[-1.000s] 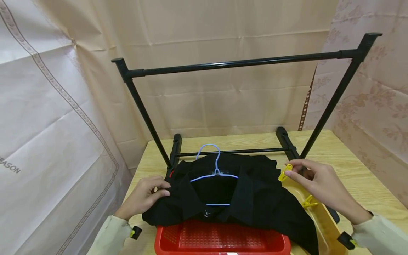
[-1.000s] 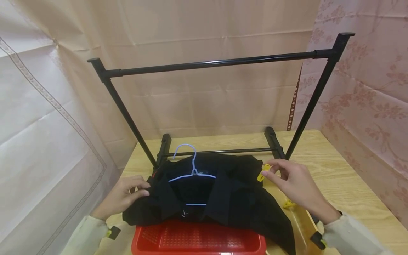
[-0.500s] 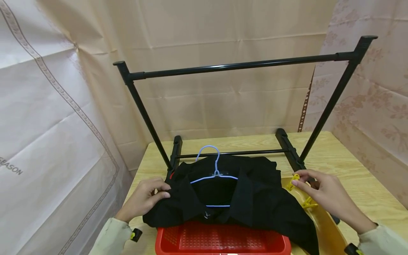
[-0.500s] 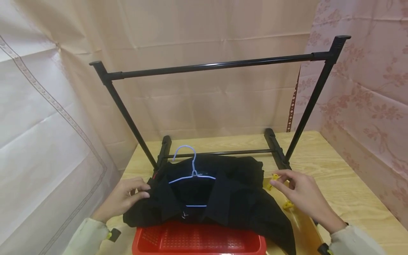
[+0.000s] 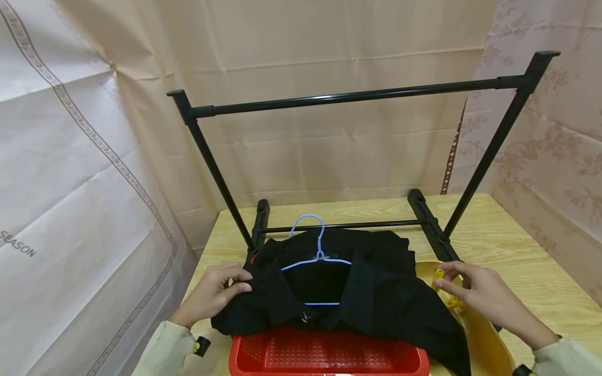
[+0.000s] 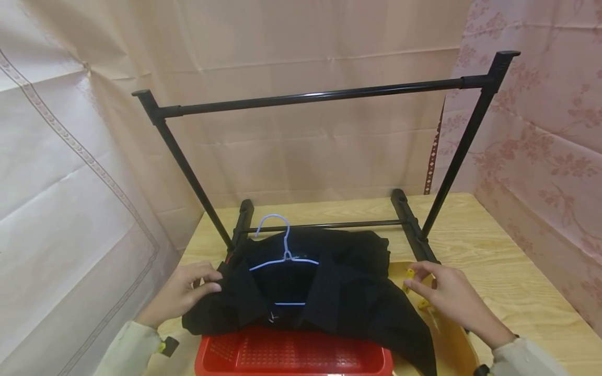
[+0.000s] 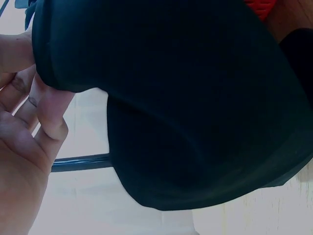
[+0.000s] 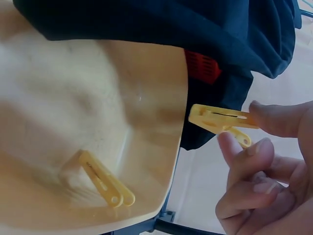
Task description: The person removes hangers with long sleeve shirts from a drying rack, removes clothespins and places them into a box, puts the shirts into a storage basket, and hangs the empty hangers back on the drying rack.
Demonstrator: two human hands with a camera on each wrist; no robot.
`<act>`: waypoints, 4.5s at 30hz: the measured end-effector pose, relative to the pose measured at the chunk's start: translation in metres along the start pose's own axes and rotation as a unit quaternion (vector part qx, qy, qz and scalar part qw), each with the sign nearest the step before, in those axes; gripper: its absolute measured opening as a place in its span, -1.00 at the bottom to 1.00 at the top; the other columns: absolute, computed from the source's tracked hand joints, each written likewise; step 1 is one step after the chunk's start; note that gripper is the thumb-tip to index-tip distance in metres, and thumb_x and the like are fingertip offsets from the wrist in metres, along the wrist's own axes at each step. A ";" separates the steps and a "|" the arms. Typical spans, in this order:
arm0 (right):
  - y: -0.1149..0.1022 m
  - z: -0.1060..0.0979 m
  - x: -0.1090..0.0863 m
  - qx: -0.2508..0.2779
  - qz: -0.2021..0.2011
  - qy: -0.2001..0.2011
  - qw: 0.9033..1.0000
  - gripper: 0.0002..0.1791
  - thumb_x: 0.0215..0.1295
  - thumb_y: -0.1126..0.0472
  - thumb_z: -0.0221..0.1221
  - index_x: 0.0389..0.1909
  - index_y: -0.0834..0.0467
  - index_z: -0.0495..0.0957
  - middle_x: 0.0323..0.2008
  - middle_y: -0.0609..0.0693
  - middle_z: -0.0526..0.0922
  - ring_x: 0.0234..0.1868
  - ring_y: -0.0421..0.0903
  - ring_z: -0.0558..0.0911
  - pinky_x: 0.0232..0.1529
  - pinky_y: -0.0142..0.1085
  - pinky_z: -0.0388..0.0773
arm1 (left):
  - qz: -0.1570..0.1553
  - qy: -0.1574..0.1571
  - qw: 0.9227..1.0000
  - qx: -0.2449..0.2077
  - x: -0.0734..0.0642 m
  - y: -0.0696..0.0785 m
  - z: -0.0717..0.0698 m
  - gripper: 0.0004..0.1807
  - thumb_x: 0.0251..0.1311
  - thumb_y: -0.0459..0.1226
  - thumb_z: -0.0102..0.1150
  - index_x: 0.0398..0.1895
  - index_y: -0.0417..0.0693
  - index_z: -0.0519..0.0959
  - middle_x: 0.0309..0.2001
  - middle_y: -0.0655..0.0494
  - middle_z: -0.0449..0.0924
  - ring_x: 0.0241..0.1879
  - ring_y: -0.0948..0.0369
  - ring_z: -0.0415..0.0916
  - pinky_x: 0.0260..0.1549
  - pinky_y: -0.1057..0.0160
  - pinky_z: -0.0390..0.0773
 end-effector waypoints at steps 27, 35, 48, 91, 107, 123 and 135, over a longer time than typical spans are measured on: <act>0.029 0.019 0.005 -0.026 0.021 -0.134 0.990 -0.67 0.21 0.30 0.43 -0.01 0.22 0.66 -0.31 -0.11 0.67 -0.33 -0.12 0.55 -0.35 -0.28 0.53 | 0.002 0.009 1.000 0.008 0.001 -0.001 0.001 -0.65 -0.05 -0.58 0.50 -0.28 0.01 0.71 -0.45 0.23 0.58 -0.53 0.32 0.42 -0.56 0.45 0.37; 0.033 0.025 0.006 -0.046 0.012 -0.148 0.988 -0.68 0.18 0.35 0.44 -0.04 0.21 0.65 -0.30 -0.11 0.68 -0.33 -0.11 0.57 -0.22 -0.07 0.59 | -0.020 -0.006 1.000 0.008 0.002 -0.002 -0.001 -0.70 0.09 -0.46 0.49 -0.24 0.16 0.73 -0.38 0.39 0.59 -0.47 0.39 0.43 -0.54 0.41 0.43; 0.044 0.028 0.002 -0.066 0.009 -0.140 0.988 -0.68 0.16 0.28 0.46 -0.07 0.14 0.65 -0.31 -0.17 0.70 -0.30 -0.14 0.60 -0.17 0.03 0.58 | -0.019 -0.004 1.000 0.000 0.001 -0.001 0.001 -0.71 0.10 -0.47 0.48 -0.24 0.13 0.73 -0.39 0.38 0.58 -0.49 0.39 0.41 -0.56 0.40 0.41; 0.037 0.010 0.005 -0.073 0.010 -0.088 0.993 -0.74 0.31 0.10 0.39 -0.09 0.16 0.71 -0.49 -0.16 0.59 -0.52 -0.20 0.47 -0.49 -0.29 0.43 | -0.012 0.006 1.000 0.009 0.001 0.000 0.001 -0.68 0.02 -0.53 0.49 -0.27 0.06 0.72 -0.40 0.27 0.61 -0.51 0.35 0.42 -0.55 0.44 0.40; -0.011 0.005 0.006 0.011 -0.070 -0.056 0.996 -0.75 0.51 0.04 0.21 0.00 0.09 0.71 -0.39 -0.22 0.64 -0.48 -0.26 0.48 -0.51 -0.37 0.46 | -0.016 -0.007 1.000 0.008 -0.002 -0.002 0.000 -0.71 0.09 -0.47 0.48 -0.24 0.12 0.73 -0.37 0.38 0.59 -0.48 0.41 0.42 -0.57 0.35 0.43; -0.045 0.005 0.002 0.038 -0.226 -0.018 0.973 -0.86 0.39 0.22 0.32 -0.15 -0.12 0.71 -0.40 -0.41 0.56 -0.43 -0.38 0.46 -0.45 -0.41 0.46 | -0.015 -0.002 1.000 0.003 -0.003 -0.002 -0.001 -0.70 0.10 -0.46 0.48 -0.21 0.13 0.73 -0.36 0.35 0.61 -0.47 0.39 0.43 -0.54 0.41 0.41; -0.052 0.008 0.000 0.032 -0.275 -0.018 0.961 -0.76 0.31 0.21 0.39 -0.18 -0.22 0.61 -0.47 -0.46 0.45 -0.49 -0.42 0.39 -0.51 -0.46 0.39 | -0.018 0.001 1.000 0.002 -0.005 -0.004 -0.002 -0.68 0.10 -0.46 0.48 -0.21 0.16 0.73 -0.35 0.36 0.63 -0.46 0.38 0.46 -0.56 0.38 0.45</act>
Point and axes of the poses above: each hand's wrist, its own x-axis towards the middle knuckle, its own z-axis out of the palm, y = z × x, the point moved 4 cm from there along x, towards the middle knuckle
